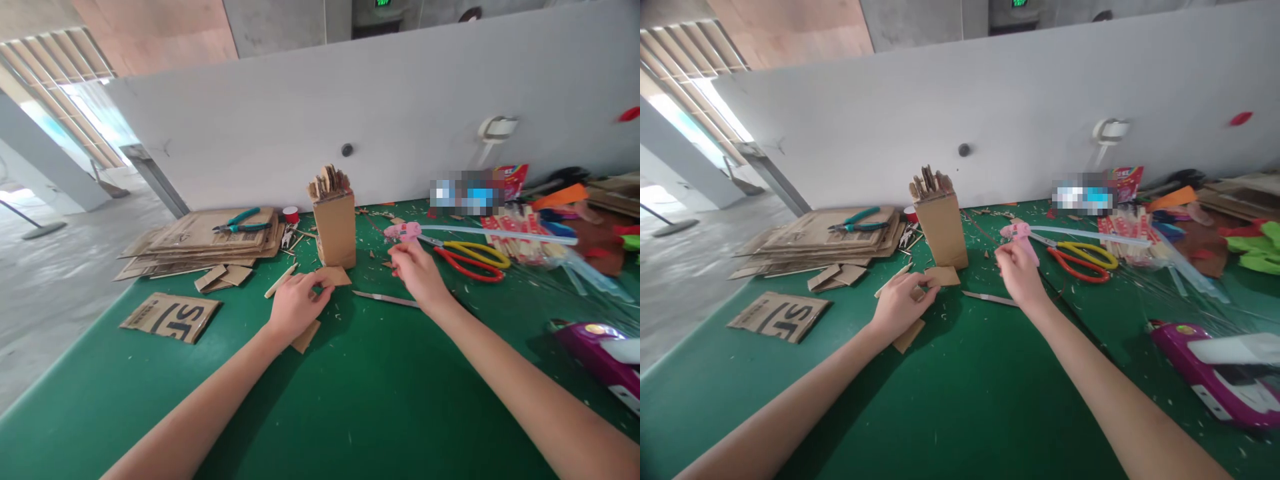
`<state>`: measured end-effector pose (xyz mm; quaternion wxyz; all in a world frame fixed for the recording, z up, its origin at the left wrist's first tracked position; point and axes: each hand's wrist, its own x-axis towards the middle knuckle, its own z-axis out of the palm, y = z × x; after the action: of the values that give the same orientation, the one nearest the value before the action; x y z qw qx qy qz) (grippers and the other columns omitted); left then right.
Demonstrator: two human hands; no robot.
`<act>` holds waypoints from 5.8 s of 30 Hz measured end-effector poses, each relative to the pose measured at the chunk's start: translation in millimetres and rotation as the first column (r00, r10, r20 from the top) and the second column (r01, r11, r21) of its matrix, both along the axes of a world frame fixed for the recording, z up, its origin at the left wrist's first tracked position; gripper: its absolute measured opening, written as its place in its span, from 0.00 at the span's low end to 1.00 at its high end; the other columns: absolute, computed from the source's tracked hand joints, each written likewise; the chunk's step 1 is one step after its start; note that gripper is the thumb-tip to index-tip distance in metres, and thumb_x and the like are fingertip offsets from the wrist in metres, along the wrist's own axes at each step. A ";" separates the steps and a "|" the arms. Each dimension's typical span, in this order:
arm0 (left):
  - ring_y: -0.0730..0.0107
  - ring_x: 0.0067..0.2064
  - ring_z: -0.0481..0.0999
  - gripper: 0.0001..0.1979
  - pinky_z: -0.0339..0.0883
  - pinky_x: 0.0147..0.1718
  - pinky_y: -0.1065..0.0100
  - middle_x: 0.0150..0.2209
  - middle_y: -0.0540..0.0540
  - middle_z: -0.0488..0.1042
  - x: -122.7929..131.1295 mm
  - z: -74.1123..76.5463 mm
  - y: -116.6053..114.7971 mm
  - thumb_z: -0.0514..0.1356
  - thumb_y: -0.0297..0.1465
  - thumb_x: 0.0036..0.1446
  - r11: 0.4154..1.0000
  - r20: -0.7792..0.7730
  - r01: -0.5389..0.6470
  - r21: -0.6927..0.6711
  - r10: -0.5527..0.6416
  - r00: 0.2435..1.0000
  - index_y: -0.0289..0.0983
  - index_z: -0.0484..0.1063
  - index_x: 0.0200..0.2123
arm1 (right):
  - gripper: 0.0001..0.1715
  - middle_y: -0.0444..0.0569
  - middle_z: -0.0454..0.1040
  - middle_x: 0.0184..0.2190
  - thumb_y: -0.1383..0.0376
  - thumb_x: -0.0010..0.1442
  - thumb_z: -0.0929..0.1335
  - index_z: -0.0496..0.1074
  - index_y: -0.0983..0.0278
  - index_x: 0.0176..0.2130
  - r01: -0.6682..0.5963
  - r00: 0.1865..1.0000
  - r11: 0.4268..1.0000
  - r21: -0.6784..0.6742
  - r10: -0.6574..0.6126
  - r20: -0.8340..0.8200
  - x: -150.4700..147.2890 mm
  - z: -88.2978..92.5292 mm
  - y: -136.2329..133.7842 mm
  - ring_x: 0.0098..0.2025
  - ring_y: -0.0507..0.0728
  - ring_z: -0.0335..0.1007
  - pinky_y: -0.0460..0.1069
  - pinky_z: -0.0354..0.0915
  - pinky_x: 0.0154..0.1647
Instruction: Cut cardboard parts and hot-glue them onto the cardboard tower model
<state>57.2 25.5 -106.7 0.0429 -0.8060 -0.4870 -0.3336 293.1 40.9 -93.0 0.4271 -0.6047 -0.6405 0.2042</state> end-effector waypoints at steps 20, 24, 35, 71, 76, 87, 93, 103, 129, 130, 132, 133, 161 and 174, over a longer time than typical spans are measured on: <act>0.62 0.34 0.72 0.08 0.60 0.32 0.64 0.30 0.47 0.74 19.8 3.9 7.0 0.57 0.35 0.58 0.988 -0.297 0.022 -0.155 -0.068 0.952 0.38 0.67 0.29 | 0.13 0.48 0.75 0.28 0.57 0.61 0.61 0.70 0.61 0.31 -0.183 0.824 0.956 -0.230 0.277 0.494 -6.0 6.5 -7.9 0.28 0.55 0.70 0.48 0.58 0.27; 0.62 0.35 0.72 0.07 0.61 0.32 0.64 0.31 0.47 0.74 20.0 2.3 9.1 0.59 0.34 0.56 0.979 -0.251 0.024 -0.200 -0.075 0.965 0.38 0.69 0.29 | 0.14 0.48 0.76 0.31 0.54 0.56 0.66 0.70 0.61 0.36 -0.192 0.805 0.957 -0.218 0.281 0.522 -11.6 4.3 3.8 0.32 0.57 0.72 0.48 0.60 0.27; 0.59 0.38 0.72 0.13 0.63 0.34 0.61 0.33 0.46 0.74 16.8 -2.5 10.8 0.62 0.40 0.51 0.967 -0.113 -0.102 -0.233 0.077 0.991 0.38 0.66 0.34 | 0.15 0.50 0.74 0.39 0.54 0.58 0.64 0.70 0.60 0.40 -0.171 0.747 0.971 -0.168 0.239 0.620 -16.8 -4.5 4.1 0.37 0.62 0.72 0.51 0.62 0.29; 0.69 0.27 0.71 0.15 0.62 0.28 0.67 0.37 0.45 0.74 4.9 2.1 31.7 0.53 0.41 0.59 0.911 0.172 0.088 -0.402 -0.020 0.985 0.36 0.70 0.40 | 0.29 0.53 0.72 0.52 0.53 0.60 0.62 0.62 0.61 0.57 -0.336 0.766 0.936 -0.109 0.338 0.547 -11.6 -10.7 10.7 0.49 0.66 0.70 0.59 0.67 0.44; 0.67 0.31 0.73 0.07 0.61 0.30 0.69 0.32 0.47 0.76 15.2 2.5 44.1 0.53 0.32 0.57 0.917 0.271 0.095 -0.388 0.015 0.962 0.37 0.70 0.32 | 0.30 0.54 0.71 0.52 0.53 0.58 0.64 0.62 0.61 0.57 -0.341 0.764 0.936 -0.088 0.330 0.554 -10.8 -14.4 11.5 0.49 0.67 0.70 0.60 0.68 0.43; 0.71 0.27 0.67 0.09 0.58 0.29 0.70 0.24 0.51 0.70 16.1 21.8 45.5 0.53 0.33 0.57 0.933 0.350 0.071 -0.352 0.061 0.935 0.37 0.67 0.27 | 0.57 0.59 0.52 0.60 0.55 0.48 0.72 0.40 0.58 0.66 -0.406 0.810 0.899 0.165 0.270 0.520 -10.0 -0.1 -5.0 0.47 0.63 0.67 0.57 0.71 0.38; 0.72 0.26 0.64 0.11 0.55 0.27 0.70 0.22 0.52 0.67 11.8 26.1 45.6 0.54 0.34 0.56 0.929 0.382 0.078 -0.363 0.072 0.921 0.37 0.65 0.23 | 0.29 0.58 0.60 0.52 0.58 0.56 0.69 0.62 0.62 0.55 -0.526 0.581 0.781 0.335 0.042 0.813 -24.8 -0.8 -18.8 0.53 0.66 0.58 0.61 0.61 0.51; 0.72 0.27 0.65 0.11 0.56 0.27 0.71 0.22 0.52 0.67 7.0 23.5 51.8 0.54 0.35 0.55 0.913 0.445 0.110 -0.393 0.084 0.891 0.37 0.65 0.23 | 0.21 0.59 0.62 0.50 0.64 0.59 0.64 0.61 0.64 0.52 -0.428 0.697 0.832 0.353 0.055 0.715 -30.2 -8.2 -9.2 0.50 0.65 0.59 0.60 0.61 0.48; 0.73 0.25 0.63 0.12 0.55 0.26 0.70 0.21 0.52 0.65 -0.8 38.2 50.0 0.55 0.35 0.53 0.862 0.506 0.204 -0.463 0.068 0.860 0.36 0.65 0.21 | 0.11 0.65 0.70 0.45 0.72 0.54 0.62 0.73 0.67 0.31 -0.146 0.721 0.951 0.272 -0.086 0.688 -3.6 11.2 43.7 0.53 0.73 0.60 0.67 0.59 0.47; 0.73 0.25 0.63 0.11 0.55 0.26 0.70 0.21 0.52 0.65 -1.0 39.5 49.5 0.55 0.35 0.52 0.857 0.511 0.209 -0.471 0.072 0.857 0.36 0.65 0.21 | 0.10 0.65 0.69 0.46 0.72 0.52 0.63 0.74 0.67 0.30 -0.168 0.690 0.955 0.246 -0.064 0.721 -5.4 11.7 41.3 0.55 0.75 0.57 0.68 0.58 0.48; 0.73 0.25 0.63 0.11 0.55 0.26 0.71 0.21 0.52 0.65 -1.5 42.1 48.6 0.55 0.34 0.52 0.846 0.518 0.216 -0.488 0.082 0.851 0.36 0.66 0.21 | 0.10 0.66 0.70 0.45 0.72 0.51 0.64 0.75 0.67 0.30 -0.194 0.634 0.962 0.194 -0.028 0.773 -10.0 13.9 32.8 0.53 0.76 0.58 0.67 0.59 0.45; 0.73 0.25 0.63 0.11 0.55 0.26 0.71 0.21 0.52 0.66 -1.7 43.4 48.1 0.55 0.34 0.52 0.840 0.520 0.218 -0.497 0.088 0.849 0.36 0.66 0.21 | 0.10 0.65 0.72 0.41 0.71 0.51 0.63 0.74 0.67 0.31 -0.202 0.611 0.965 0.168 -0.010 0.791 -12.9 15.8 27.3 0.50 0.75 0.62 0.66 0.61 0.42; 0.74 0.28 0.66 0.11 0.54 0.25 0.72 0.24 0.50 0.68 -11.7 52.5 52.2 0.59 0.37 0.50 0.703 0.588 0.288 -0.651 0.226 0.777 0.35 0.67 0.23 | 0.21 0.51 0.70 0.42 0.76 0.62 0.54 0.67 0.60 0.44 -0.703 0.358 0.659 0.269 0.000 0.934 -25.6 -11.3 27.5 0.39 0.57 0.65 0.53 0.62 0.34; 0.75 0.26 0.65 0.11 0.56 0.25 0.72 0.23 0.50 0.65 -17.0 52.6 53.9 0.60 0.36 0.47 0.579 0.655 0.437 -0.689 0.238 0.717 0.35 0.64 0.23 | 0.09 0.47 0.73 0.35 0.65 0.65 0.60 0.67 0.61 0.42 -0.448 0.856 0.801 0.396 0.257 0.448 -35.1 59.1 16.3 0.34 0.53 0.70 0.48 0.64 0.34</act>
<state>40.1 79.5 -54.1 -0.5331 -0.5766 -0.5112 -0.3493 258.0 57.2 -33.9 0.3892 -0.3722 -0.8426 -0.0053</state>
